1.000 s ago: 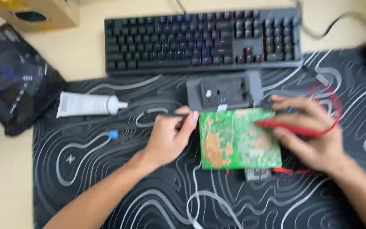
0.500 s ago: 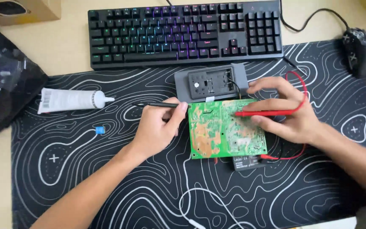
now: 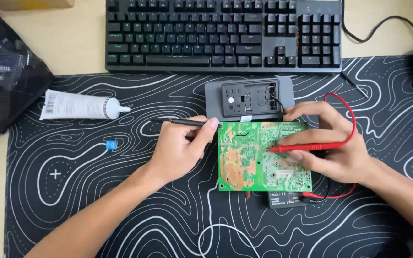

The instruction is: Using a multimeter to test various electrical points on a circuit board for diagnostic purposes.

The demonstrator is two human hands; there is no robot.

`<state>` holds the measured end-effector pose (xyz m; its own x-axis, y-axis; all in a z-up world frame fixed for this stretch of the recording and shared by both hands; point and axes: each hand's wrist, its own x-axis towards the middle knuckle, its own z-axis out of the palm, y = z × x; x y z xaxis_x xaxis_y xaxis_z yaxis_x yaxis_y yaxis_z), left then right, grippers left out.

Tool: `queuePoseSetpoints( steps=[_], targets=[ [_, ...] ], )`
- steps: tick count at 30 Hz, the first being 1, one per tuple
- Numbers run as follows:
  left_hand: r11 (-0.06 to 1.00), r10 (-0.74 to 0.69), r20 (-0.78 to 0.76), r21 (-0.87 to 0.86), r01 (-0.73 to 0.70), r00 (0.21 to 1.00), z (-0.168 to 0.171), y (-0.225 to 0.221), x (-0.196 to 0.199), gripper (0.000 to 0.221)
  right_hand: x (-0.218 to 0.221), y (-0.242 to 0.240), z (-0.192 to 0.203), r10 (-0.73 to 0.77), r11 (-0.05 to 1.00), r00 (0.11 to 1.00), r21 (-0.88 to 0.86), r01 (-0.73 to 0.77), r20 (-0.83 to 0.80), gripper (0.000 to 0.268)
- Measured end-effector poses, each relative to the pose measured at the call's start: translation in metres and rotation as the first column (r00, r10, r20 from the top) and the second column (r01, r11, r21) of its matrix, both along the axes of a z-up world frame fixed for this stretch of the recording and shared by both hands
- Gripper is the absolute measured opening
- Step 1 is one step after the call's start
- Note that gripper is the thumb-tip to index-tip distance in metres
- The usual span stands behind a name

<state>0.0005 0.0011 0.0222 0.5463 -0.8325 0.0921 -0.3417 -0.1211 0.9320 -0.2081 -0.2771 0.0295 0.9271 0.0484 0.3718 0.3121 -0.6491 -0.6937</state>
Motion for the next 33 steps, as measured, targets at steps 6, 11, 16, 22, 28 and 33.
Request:
queuePoseSetpoints(
  steps=[6,11,16,22,28,33],
  targets=[
    [1.0,-0.018,0.007,-0.025,0.018,1.0,0.0003,-0.0017,-0.0025,0.056,-0.0024,-0.0012,-0.0041,-0.052,0.998,0.999,0.022,0.053,-0.007,0.022],
    [0.998,-0.031,0.081,-0.044,0.035,0.996,-0.0019,-0.0016,-0.0067,0.049,-0.0034,-0.0029,-0.0041,-0.054,0.997,0.998,-0.048,0.053,-0.011,0.022],
    [0.999,-0.048,0.104,-0.006,0.049,0.993,-0.0052,0.0008,-0.007,0.041,-0.0027,-0.0024,-0.0071,-0.037,0.998,0.999,-0.055,0.037,0.014,0.021],
    [0.999,-0.047,0.105,0.02,0.045,0.993,-0.0042,0.001,-0.0065,0.037,-0.0018,-0.0025,-0.0048,-0.067,0.996,0.998,-0.057,0.068,0.016,0.022],
    [0.999,-0.044,0.108,-0.005,0.045,0.993,-0.0038,0.0016,-0.0066,0.037,-0.0013,-0.0008,-0.0045,-0.08,0.996,0.996,-0.026,0.081,0.037,0.019],
    [0.999,-0.043,0.071,-0.011,0.044,0.997,-0.0061,0.0007,-0.007,0.039,-0.002,0.0005,-0.0067,-0.092,0.993,0.994,-0.073,0.096,0.059,0.02]
  ],
)
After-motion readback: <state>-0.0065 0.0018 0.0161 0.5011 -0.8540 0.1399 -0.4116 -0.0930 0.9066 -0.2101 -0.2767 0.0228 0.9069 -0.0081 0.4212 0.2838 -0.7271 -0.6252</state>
